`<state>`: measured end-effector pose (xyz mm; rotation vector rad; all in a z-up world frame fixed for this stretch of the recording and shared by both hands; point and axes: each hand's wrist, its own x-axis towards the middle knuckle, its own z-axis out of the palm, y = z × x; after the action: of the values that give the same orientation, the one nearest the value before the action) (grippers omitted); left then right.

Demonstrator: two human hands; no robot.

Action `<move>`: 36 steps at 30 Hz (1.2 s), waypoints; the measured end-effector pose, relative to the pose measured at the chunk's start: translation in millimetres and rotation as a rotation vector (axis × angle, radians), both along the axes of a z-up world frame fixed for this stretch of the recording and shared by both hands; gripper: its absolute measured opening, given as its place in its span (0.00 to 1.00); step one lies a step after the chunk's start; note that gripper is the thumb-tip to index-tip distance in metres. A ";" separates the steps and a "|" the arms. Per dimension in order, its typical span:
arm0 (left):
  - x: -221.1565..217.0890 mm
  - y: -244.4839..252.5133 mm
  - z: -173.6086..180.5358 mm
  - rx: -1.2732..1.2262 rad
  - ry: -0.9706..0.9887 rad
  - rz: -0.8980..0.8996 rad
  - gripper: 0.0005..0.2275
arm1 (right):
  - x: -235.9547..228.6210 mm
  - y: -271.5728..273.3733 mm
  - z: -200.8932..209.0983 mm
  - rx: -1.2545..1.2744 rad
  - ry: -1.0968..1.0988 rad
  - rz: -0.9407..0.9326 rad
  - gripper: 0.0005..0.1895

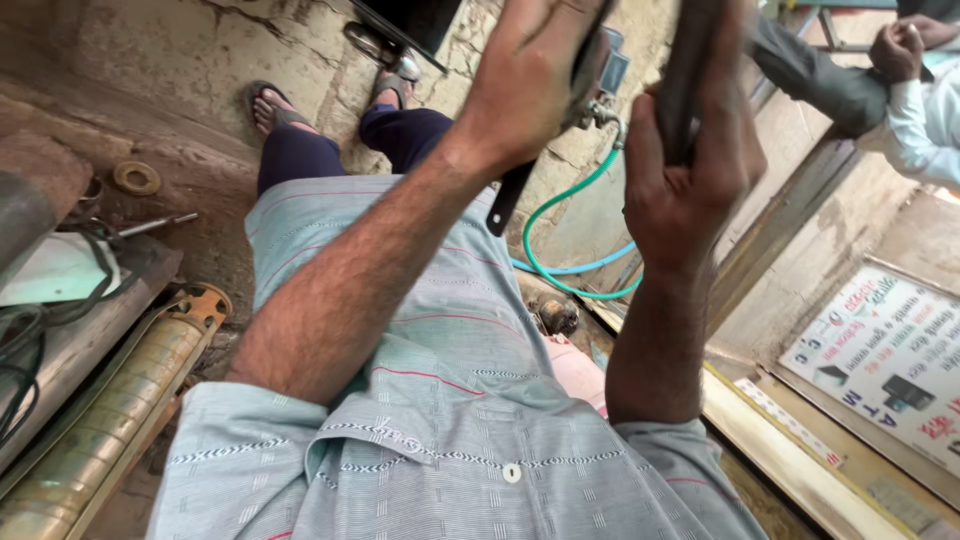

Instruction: The person retrieves a flat metal bar and a cylindrical metal rod from a drawer, then repeatedly files the bar against the rod. The person continues filing the bar for the duration of the clip.

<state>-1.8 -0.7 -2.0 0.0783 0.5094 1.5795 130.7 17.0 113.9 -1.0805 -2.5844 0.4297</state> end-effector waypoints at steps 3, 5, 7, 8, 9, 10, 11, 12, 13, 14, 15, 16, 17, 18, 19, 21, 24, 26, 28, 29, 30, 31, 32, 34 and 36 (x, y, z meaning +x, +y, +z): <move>-3.6 -1.3 -4.3 -0.028 0.127 -0.030 0.14 | 2.3 1.8 -6.8 -0.037 0.081 -0.059 0.33; -9.9 1.3 -3.3 -0.021 0.372 -0.012 0.16 | 4.1 4.3 -6.2 -0.017 -0.004 -0.024 0.34; -7.6 3.8 4.1 0.075 0.613 0.143 0.18 | 8.8 2.3 -1.1 0.015 -0.061 -0.005 0.35; -7.1 1.9 8.9 0.157 0.741 0.299 0.19 | 8.7 0.3 0.3 0.020 -0.035 -0.006 0.35; -7.3 -1.1 13.0 0.247 0.866 0.451 0.20 | 8.4 -3.7 2.3 -0.012 0.010 -0.052 0.36; -4.9 -3.3 17.9 0.171 0.818 0.335 0.20 | 8.4 -5.5 3.7 -0.042 0.057 -0.093 0.36; -1.2 -5.5 22.5 0.101 0.767 0.218 0.20 | 9.2 -11.9 5.7 -0.113 0.121 -0.177 0.36; 0.3 -8.3 24.4 0.033 0.714 0.096 0.19 | 10.2 -16.3 6.8 -0.150 0.153 -0.210 0.36; 2.0 -10.5 25.0 0.014 0.723 0.097 0.19 | 11.7 -21.6 7.5 -0.186 0.186 -0.244 0.36; 4.4 -10.0 24.8 0.003 0.731 0.098 0.19 | 14.3 -23.3 8.5 -0.174 0.188 -0.226 0.36; 6.1 -8.8 22.8 -0.008 0.738 0.100 0.19 | 16.9 -24.4 8.2 -0.176 0.197 -0.228 0.36; 8.5 -8.7 19.9 -0.008 0.773 0.109 0.18 | 19.8 -26.3 8.0 -0.185 0.203 -0.233 0.36; 10.6 -8.3 15.7 -0.007 0.808 0.119 0.16 | 22.2 -27.9 6.6 -0.207 0.218 -0.259 0.35; 13.5 -8.8 11.5 -0.010 0.842 0.127 0.15 | 24.7 -29.6 5.2 -0.221 0.226 -0.272 0.35; 17.1 -9.4 7.6 0.023 1.017 0.209 0.12 | 26.7 -31.2 3.6 -0.234 0.234 -0.286 0.35; 23.5 -9.1 1.0 0.094 1.371 0.378 0.09 | 28.2 -33.3 -0.1 -0.241 0.245 -0.287 0.35; 27.9 -3.2 -8.8 0.117 1.482 0.411 0.10 | 28.1 -36.3 -2.0 -0.246 0.249 -0.278 0.35; 29.3 3.4 -14.8 0.120 1.458 0.317 0.07 | 28.6 -35.9 -0.9 -0.225 0.229 -0.254 0.35; 30.6 11.6 -20.0 0.124 1.414 0.215 0.03 | 30.8 -33.8 1.3 -0.202 0.205 -0.240 0.35; 31.2 16.0 -22.0 0.126 1.383 0.159 0.03 | 32.4 -32.3 2.4 -0.194 0.195 -0.242 0.34; 32.5 18.9 -22.5 0.126 1.350 0.106 0.05 | 34.1 -29.4 3.8 -0.173 0.181 -0.235 0.34; 34.4 20.3 -21.9 0.105 1.195 0.063 0.07 | 36.2 -26.3 5.9 -0.152 0.167 -0.228 0.34; 37.0 21.1 -20.6 0.085 1.039 0.020 0.10 | 38.8 -22.5 8.8 -0.117 0.149 -0.214 0.35; 41.9 21.6 -17.6 0.064 0.966 0.007 0.13 | 43.8 -13.2 15.6 -0.047 0.112 -0.185 0.35; 45.2 23.7 -16.6 0.068 1.009 0.025 0.14 | 45.6 -3.4 19.2 0.021 0.046 -0.139 0.36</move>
<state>43.3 23.0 -18.5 0.9521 1.2286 1.5011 176.3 13.6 133.1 -1.2191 -2.4501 0.3886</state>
